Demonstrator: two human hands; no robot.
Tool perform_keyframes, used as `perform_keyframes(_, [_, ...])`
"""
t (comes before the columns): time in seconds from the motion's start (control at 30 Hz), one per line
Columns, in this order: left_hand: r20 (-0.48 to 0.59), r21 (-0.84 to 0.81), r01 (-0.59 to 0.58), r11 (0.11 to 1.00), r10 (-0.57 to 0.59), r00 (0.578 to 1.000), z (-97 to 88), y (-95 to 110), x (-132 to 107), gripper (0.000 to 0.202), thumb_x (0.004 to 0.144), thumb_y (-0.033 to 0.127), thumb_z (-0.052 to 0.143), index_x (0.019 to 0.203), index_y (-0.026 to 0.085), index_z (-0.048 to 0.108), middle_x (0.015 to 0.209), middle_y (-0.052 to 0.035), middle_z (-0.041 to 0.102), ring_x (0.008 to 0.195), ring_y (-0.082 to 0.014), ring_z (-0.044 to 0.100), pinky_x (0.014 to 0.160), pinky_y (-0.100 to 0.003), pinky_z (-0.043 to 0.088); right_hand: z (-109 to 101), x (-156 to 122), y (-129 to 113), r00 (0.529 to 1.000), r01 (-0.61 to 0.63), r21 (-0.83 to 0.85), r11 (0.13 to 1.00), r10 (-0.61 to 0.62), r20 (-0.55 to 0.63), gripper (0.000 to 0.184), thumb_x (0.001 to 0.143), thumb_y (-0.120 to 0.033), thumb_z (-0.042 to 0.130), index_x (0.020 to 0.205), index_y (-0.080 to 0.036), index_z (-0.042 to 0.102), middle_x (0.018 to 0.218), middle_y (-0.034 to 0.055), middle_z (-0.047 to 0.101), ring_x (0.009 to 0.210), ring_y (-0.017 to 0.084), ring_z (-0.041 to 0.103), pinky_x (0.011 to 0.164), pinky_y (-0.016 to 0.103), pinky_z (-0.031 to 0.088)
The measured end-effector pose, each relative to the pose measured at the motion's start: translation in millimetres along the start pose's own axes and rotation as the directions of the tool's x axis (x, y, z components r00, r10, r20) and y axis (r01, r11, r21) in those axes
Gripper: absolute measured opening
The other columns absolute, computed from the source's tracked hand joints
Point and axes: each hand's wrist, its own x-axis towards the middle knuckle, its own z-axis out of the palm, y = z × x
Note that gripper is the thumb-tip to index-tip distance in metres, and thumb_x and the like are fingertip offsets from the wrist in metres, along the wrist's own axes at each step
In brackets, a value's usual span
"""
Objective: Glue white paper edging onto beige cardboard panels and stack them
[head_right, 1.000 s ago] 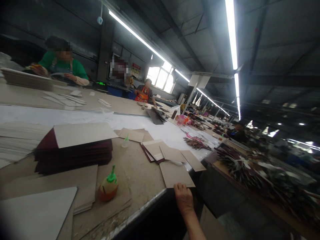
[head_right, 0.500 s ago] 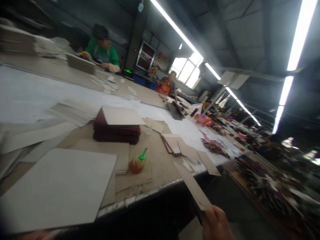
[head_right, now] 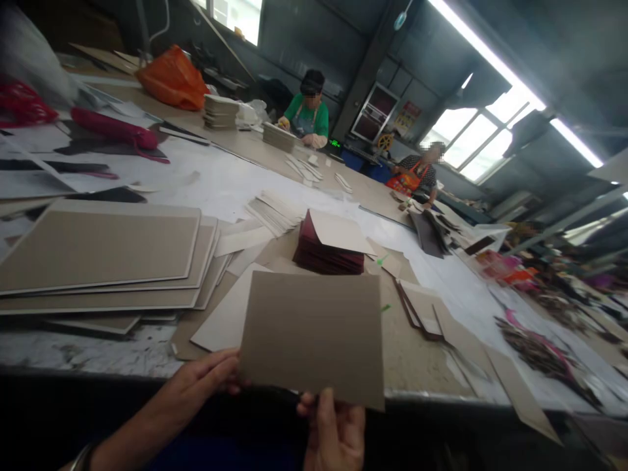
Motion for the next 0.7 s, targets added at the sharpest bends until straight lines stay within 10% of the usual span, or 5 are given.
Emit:
perform_keyframes(0.2, [-0.281,0.118,-0.045,0.992,0.077,0.957,-36.5,15,6,0.038,0.067,0.055,0.054,0.069,0.018,0.06,0.06,0.0031,0.057,0.058,-0.0146,0.057,0.058,-0.025,0.045,44,-9,20,0.98,-0.152,0.018,0.988,0.149,0.133,0.032,0.068,-0.041,0.071,0.084,-0.019,0.054,0.069,-0.0053,0.06,0.062,0.012,0.062,0.056,0.025,0.053])
perform_keyframes(0.5, [-0.198,0.475,0.004,0.88,0.103,0.975,-60.9,33,21,0.04,0.071,0.056,0.039,0.064,0.02,0.053,0.052,0.0024,0.055,0.055,-0.0155,0.059,0.053,-0.024,0.043,31,34,14,0.967,-0.147,-0.21,0.966,0.185,0.174,0.035,0.07,-0.05,0.064,0.069,-0.02,0.047,0.054,-0.0067,0.051,0.048,0.009,0.048,0.044,0.019,0.039])
perform_keyframes(0.7, [-0.218,0.777,0.051,0.628,0.192,0.957,-65.3,40,32,0.031,0.081,0.04,0.034,0.064,0.02,0.052,0.062,-0.0014,0.058,0.065,-0.0168,0.056,0.062,-0.025,0.038,15,40,17,0.921,0.174,-0.7,0.692,0.137,0.364,0.039,0.08,-0.053,0.047,0.058,-0.021,0.04,0.05,-0.0062,0.041,0.047,0.01,0.038,0.048,0.022,0.032])
